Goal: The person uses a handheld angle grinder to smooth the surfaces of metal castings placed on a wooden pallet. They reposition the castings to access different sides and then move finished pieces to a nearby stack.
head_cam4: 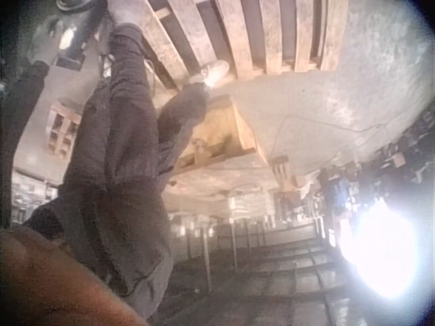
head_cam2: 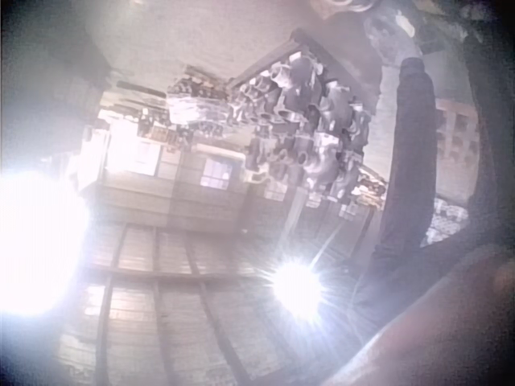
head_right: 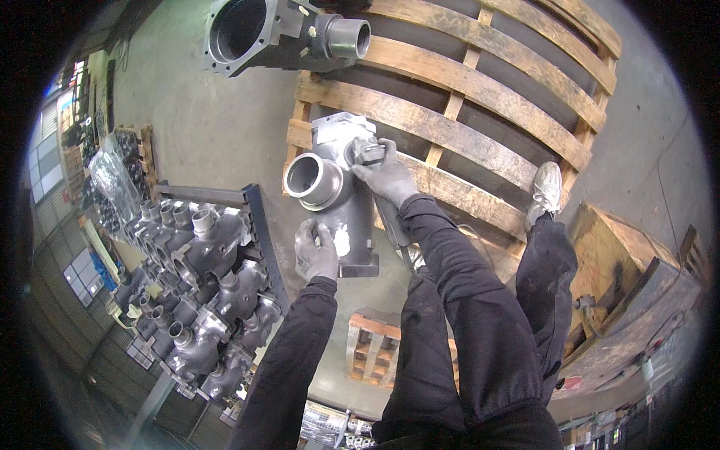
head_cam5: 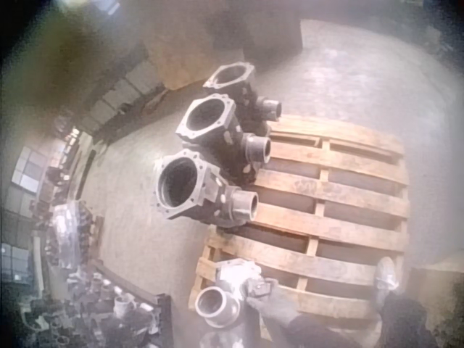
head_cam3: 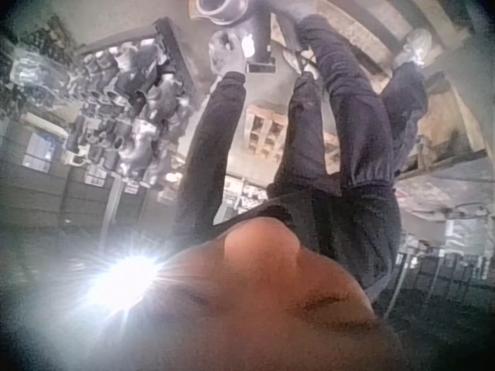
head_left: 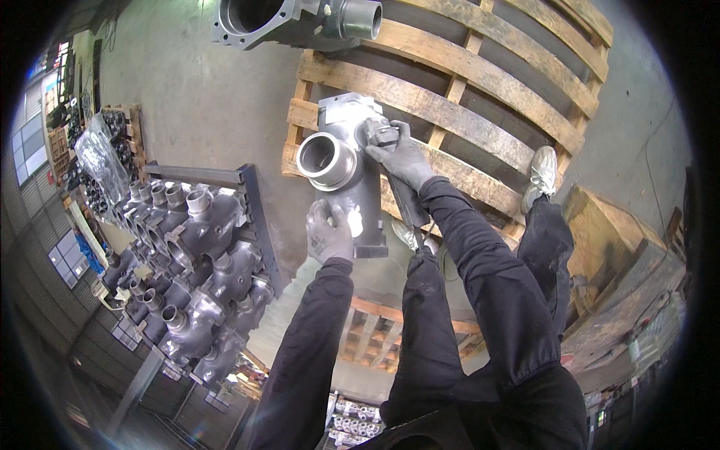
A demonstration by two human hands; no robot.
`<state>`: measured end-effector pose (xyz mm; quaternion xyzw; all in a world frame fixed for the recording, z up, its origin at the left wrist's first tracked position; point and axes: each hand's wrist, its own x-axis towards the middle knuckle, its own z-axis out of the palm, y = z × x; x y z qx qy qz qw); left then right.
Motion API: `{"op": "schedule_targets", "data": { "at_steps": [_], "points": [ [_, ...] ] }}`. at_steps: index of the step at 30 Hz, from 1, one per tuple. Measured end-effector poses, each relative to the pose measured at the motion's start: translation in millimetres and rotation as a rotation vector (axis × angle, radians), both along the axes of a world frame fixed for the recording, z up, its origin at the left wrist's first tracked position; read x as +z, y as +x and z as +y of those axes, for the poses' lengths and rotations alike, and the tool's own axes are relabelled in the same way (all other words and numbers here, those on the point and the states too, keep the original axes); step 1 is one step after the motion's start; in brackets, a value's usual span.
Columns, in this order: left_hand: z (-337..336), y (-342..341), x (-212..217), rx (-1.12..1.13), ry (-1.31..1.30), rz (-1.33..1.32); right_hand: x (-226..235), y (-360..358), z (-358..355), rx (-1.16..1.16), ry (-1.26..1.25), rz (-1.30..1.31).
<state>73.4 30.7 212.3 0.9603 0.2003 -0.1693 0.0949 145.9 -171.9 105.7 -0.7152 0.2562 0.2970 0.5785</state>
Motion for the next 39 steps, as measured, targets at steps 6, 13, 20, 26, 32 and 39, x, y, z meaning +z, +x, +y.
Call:
{"op": "schedule_targets", "data": {
  "at_steps": [6,13,20,26,32,39],
  "points": [
    [0,1,1,-0.029,0.026,-0.009,-2,2,-2,-0.02,-0.027,0.146],
    [-1,0,1,-0.047,0.018,-0.032,-1,1,1,0.003,-0.025,0.085],
    [2,0,-2,-0.051,0.043,-0.015,-3,-14,-1,-0.132,-0.018,0.213],
    [1,-1,-1,-0.036,0.032,-0.019,8,-11,3,-0.042,-0.037,0.14],
    [3,-1,-2,-0.068,0.038,-0.041,8,-14,4,-0.056,-0.022,0.125],
    [0,1,0,-0.033,0.022,-0.024,12,-9,2,-0.015,-0.054,0.065]
  ]
}}
